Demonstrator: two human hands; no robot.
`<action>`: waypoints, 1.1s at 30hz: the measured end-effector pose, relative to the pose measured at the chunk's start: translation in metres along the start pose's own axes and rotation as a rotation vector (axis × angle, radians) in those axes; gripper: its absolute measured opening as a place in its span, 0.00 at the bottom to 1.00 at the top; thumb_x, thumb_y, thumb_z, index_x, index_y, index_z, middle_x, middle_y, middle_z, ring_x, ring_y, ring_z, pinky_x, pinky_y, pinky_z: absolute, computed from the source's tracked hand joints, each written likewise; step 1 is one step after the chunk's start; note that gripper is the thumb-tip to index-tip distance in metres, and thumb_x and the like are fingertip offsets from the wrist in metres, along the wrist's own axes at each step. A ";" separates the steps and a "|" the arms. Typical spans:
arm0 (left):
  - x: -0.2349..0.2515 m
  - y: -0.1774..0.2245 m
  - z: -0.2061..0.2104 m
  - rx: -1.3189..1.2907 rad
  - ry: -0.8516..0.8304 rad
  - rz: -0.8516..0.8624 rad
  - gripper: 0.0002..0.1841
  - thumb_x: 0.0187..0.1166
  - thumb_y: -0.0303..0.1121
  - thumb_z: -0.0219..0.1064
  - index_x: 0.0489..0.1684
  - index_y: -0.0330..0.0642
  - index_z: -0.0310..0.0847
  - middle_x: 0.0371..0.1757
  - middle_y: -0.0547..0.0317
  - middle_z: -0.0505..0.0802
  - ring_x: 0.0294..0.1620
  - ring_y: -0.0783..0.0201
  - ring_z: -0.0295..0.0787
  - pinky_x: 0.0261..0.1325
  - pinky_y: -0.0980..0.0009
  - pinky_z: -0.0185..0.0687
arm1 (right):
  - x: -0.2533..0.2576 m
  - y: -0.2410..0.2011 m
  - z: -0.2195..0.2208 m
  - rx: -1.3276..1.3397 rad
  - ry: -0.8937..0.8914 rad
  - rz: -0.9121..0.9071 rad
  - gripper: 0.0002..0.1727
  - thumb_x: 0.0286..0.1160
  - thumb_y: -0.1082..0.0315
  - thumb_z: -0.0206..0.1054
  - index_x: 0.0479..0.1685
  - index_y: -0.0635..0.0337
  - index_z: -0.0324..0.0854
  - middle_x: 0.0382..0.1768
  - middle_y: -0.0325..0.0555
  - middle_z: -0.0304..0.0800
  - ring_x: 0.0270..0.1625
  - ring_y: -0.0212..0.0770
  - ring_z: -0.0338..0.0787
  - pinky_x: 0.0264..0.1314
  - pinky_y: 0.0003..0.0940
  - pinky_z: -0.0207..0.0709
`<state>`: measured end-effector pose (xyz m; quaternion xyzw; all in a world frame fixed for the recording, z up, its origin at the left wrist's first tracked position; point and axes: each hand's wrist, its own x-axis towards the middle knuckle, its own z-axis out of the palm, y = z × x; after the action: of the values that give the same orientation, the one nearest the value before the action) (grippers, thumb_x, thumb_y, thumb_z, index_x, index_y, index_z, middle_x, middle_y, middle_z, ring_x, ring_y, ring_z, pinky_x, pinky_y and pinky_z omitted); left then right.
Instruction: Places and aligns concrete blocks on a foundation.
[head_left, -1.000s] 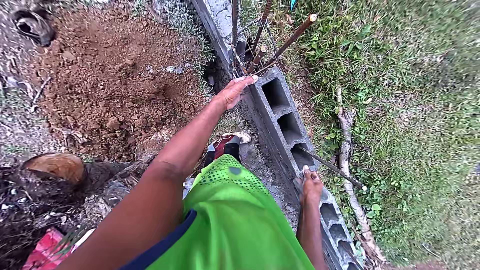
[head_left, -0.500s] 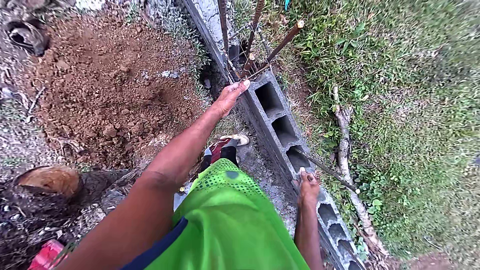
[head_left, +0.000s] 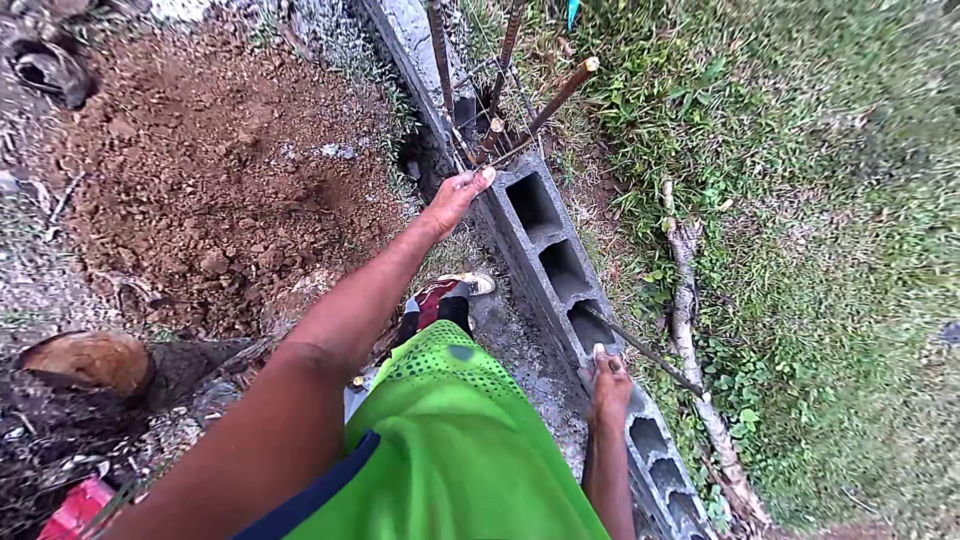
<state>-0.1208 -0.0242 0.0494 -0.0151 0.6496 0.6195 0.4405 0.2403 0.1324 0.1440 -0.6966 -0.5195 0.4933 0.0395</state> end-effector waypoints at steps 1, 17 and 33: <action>0.000 0.000 0.000 -0.001 -0.001 0.001 0.31 0.89 0.54 0.57 0.77 0.37 0.75 0.75 0.46 0.84 0.76 0.56 0.81 0.80 0.56 0.76 | 0.000 0.000 0.000 0.002 0.000 0.002 0.10 0.87 0.65 0.65 0.43 0.65 0.80 0.38 0.44 0.84 0.38 0.34 0.86 0.44 0.33 0.85; -0.003 -0.003 0.007 -0.118 0.004 0.000 0.32 0.88 0.55 0.58 0.82 0.40 0.69 0.78 0.49 0.82 0.78 0.58 0.79 0.80 0.56 0.75 | 0.002 -0.001 -0.002 -0.021 -0.009 0.003 0.11 0.86 0.66 0.66 0.42 0.68 0.81 0.36 0.47 0.86 0.37 0.35 0.86 0.45 0.33 0.84; -0.006 -0.006 0.005 -0.013 0.018 -0.002 0.36 0.85 0.60 0.55 0.84 0.41 0.66 0.77 0.47 0.82 0.77 0.57 0.80 0.79 0.55 0.77 | 0.002 -0.005 -0.001 -0.035 0.013 0.030 0.11 0.84 0.65 0.68 0.45 0.67 0.83 0.37 0.46 0.86 0.40 0.34 0.85 0.48 0.34 0.83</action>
<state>-0.1112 -0.0247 0.0490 -0.0241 0.6496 0.6231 0.4351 0.2380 0.1371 0.1457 -0.7081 -0.5173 0.4800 0.0236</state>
